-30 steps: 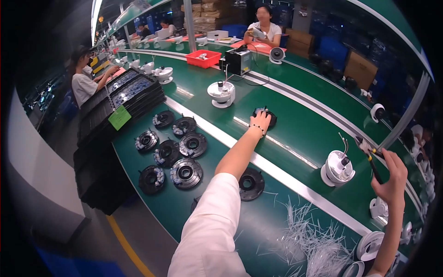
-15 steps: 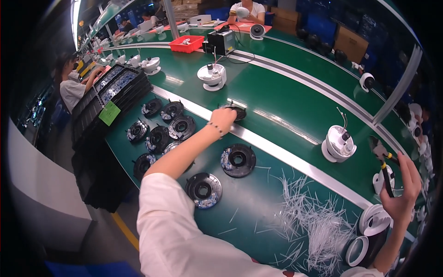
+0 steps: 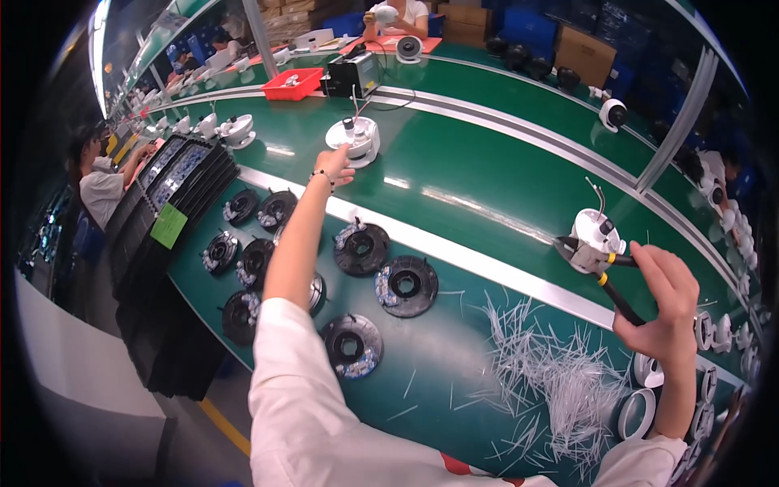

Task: Assembling components of dome-style security cameras on an assembly line.

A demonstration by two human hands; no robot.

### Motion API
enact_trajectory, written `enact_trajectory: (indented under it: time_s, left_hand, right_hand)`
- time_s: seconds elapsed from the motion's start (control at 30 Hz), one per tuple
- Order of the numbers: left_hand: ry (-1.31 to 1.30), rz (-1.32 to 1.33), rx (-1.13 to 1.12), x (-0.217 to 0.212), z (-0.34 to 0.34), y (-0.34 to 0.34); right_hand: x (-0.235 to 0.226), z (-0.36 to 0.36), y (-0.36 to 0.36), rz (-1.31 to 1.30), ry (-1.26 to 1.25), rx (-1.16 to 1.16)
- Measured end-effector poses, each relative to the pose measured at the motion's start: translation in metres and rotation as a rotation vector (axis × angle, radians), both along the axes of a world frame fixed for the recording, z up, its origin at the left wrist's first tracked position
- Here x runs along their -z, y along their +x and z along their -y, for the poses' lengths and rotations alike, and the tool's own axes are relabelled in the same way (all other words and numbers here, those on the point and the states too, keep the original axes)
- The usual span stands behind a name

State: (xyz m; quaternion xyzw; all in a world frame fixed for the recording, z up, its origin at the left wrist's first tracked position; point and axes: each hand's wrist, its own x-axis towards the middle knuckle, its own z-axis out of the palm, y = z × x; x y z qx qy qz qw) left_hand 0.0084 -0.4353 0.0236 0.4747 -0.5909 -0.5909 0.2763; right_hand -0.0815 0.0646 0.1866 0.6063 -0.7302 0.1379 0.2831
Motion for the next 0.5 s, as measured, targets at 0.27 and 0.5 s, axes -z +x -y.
enact_trajectory:
  time_s: [0.27, 0.5]
  left_hand:
    - [0.383, -0.580, -0.206, 0.060, 0.047, -0.063]
    - [0.077, -0.500, 0.244, -0.007, -0.073, -0.046]
  right_hand:
    - [0.023, 0.000, -0.017, 0.558, 0.057, -0.061]
    - [0.042, 0.022, -0.029, 0.581, -0.028, -0.065]
